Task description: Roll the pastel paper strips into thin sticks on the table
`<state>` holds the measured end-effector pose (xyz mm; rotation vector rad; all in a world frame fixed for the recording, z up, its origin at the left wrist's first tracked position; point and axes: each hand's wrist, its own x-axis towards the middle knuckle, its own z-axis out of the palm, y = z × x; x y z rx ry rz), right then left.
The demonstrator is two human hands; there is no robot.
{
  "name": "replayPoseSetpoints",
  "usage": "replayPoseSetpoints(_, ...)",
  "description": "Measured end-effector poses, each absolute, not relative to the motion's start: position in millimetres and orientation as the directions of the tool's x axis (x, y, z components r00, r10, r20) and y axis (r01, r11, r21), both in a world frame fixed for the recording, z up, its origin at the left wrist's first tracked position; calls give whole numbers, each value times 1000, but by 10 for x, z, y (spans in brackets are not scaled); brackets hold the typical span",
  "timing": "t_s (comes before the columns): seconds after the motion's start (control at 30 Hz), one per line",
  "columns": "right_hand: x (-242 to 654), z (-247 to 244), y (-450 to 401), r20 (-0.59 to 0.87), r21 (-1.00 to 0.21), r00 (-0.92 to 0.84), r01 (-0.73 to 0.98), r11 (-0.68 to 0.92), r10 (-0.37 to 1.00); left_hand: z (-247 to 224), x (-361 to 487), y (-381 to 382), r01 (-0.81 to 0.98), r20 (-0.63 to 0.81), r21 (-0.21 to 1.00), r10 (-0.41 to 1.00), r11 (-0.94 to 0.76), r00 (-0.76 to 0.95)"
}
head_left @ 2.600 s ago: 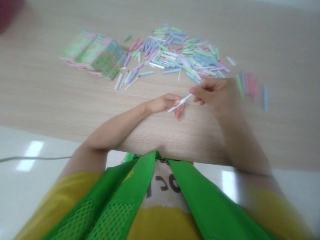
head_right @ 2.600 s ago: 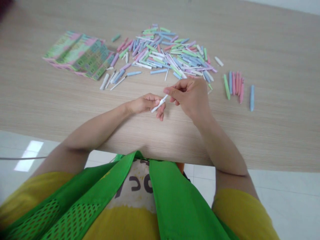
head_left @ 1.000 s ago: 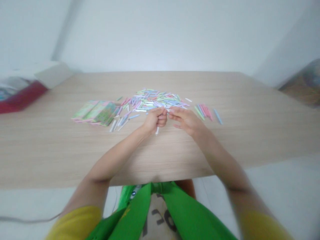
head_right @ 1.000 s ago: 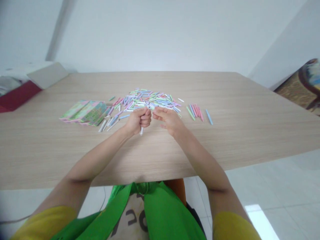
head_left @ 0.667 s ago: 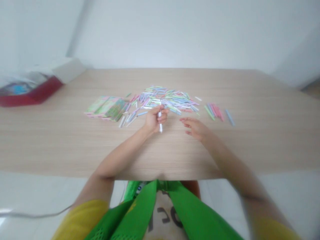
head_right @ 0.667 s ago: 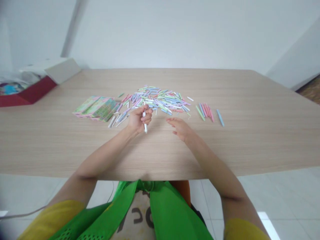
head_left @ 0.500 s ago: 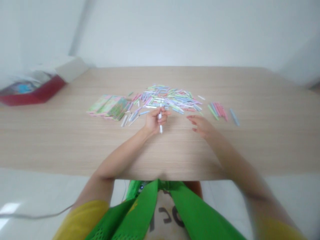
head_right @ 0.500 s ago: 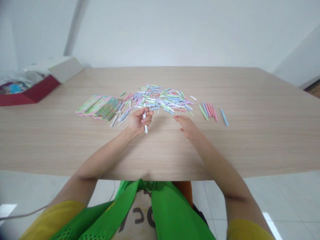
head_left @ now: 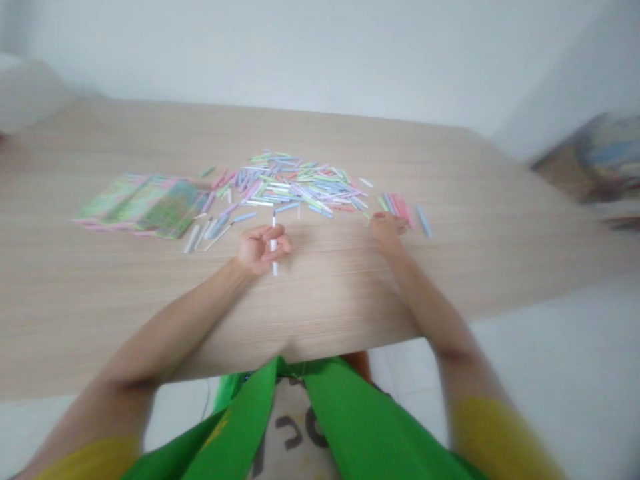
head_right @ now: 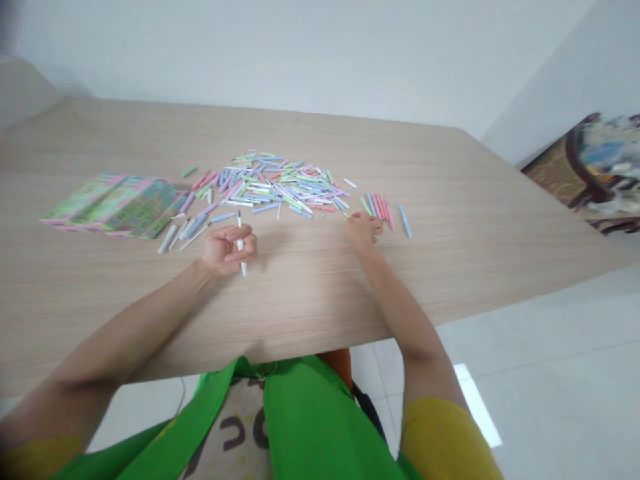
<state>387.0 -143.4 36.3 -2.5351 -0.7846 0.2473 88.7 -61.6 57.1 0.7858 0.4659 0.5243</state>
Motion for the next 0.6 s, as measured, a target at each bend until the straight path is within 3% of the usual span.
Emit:
replayPoseSetpoints(0.13,3952,221,-1555,8,-502,869,431,-750,494,538,903,-560,-290,-183,763,623,578,760)
replayPoseSetpoints(0.27,4059,151,-1575,98,-398,731,650,-647,675,573,896,-515,-337,-110,766,628,547,770)
replayPoseSetpoints(0.37,4091,153,-1515,79,-329,656,728,-602,751,597,882,-497,-329,-46,818,623,472,781)
replayPoseSetpoints(0.47,4075,199,-1421,19,-307,673,708,-636,740,557,897,-521,-334,36,895,697,297,716)
replayPoseSetpoints(0.6,4046,289,-1287,-42,-274,667,709,-650,744,374,914,-637,-326,252,939,872,-115,420)
